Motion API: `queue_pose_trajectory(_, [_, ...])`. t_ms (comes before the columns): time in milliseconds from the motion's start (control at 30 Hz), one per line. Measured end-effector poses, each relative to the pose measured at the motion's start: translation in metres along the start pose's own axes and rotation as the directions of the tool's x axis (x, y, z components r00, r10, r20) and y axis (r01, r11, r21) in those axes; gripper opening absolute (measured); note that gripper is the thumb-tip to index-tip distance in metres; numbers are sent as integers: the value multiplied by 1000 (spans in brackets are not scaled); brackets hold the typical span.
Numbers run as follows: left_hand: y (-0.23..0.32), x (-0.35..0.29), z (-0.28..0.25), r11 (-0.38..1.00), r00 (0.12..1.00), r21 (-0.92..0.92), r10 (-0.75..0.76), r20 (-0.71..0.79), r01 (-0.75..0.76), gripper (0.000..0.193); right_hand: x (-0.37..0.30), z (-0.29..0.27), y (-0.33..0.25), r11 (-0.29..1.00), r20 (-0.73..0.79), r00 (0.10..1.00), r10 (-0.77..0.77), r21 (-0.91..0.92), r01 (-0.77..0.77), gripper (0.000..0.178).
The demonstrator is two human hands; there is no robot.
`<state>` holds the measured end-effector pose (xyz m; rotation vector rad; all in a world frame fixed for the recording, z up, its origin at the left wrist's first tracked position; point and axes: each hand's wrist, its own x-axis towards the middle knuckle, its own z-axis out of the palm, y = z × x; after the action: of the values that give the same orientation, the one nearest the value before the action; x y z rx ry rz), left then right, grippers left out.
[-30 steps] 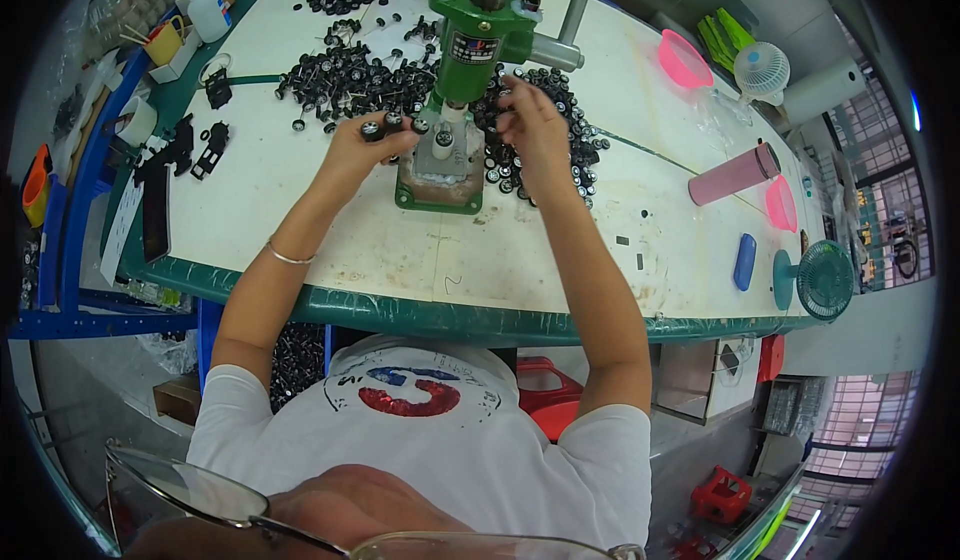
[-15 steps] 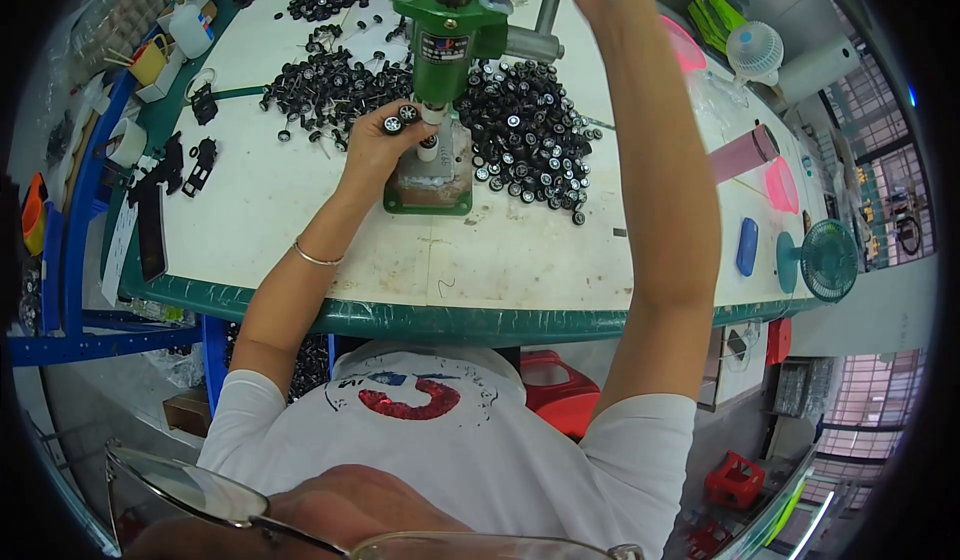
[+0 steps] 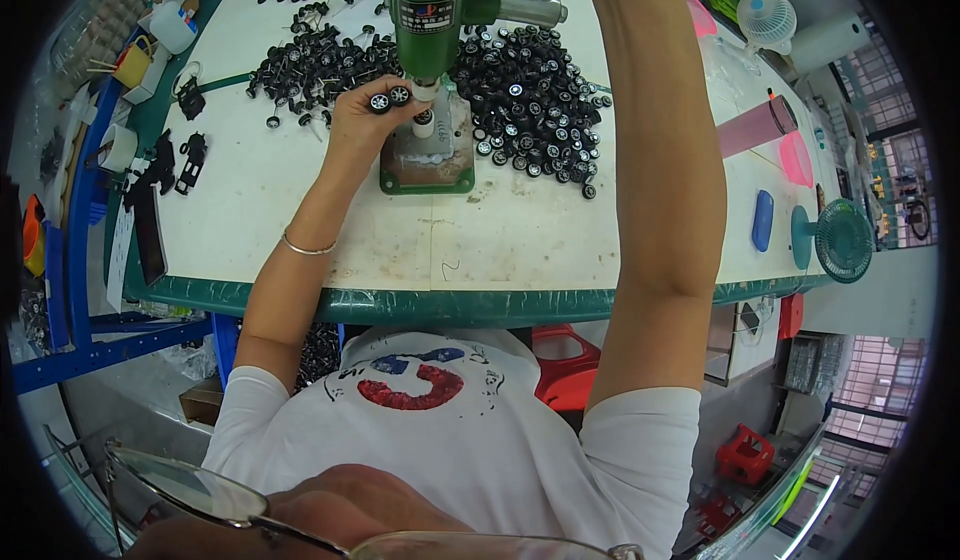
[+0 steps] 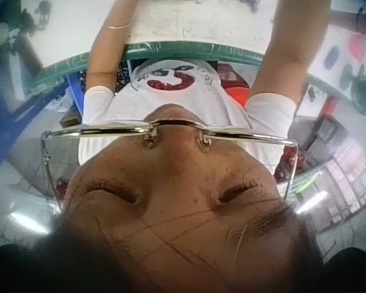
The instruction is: The person assembles small black plastic circular components by hand using a manual press machine on a workbench.
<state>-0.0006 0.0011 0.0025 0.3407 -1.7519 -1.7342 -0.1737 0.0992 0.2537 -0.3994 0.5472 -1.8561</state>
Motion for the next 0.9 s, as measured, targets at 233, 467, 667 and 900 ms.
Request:
queue_pose_trajectory(233, [-1, -1, 2, 1000, 1000, -12, -10, -7, 10, 15, -9, 5, 41, 243, 235, 516, -824, -675, 696, 27])
queue_pose_trajectory(467, [-6, 0, 2, 998, 998, 30, -50, -36, 51, 16, -17, 3, 46, 209, 290, 444, -848, -587, 782, 28])
queue_pose_trajectory(667, [-5, 0, 2, 999, 999, 23, -22, -39, 23, 18, -25, 0, 53, 132, 344, 367, -864, -549, 825, 28])
queue_pose_trajectory(900, [-6, -2, 0, 997, 996, 3, -72, -50, 72, 15, -18, 2, 47, 210, 327, 451, -831, -567, 797, 27])
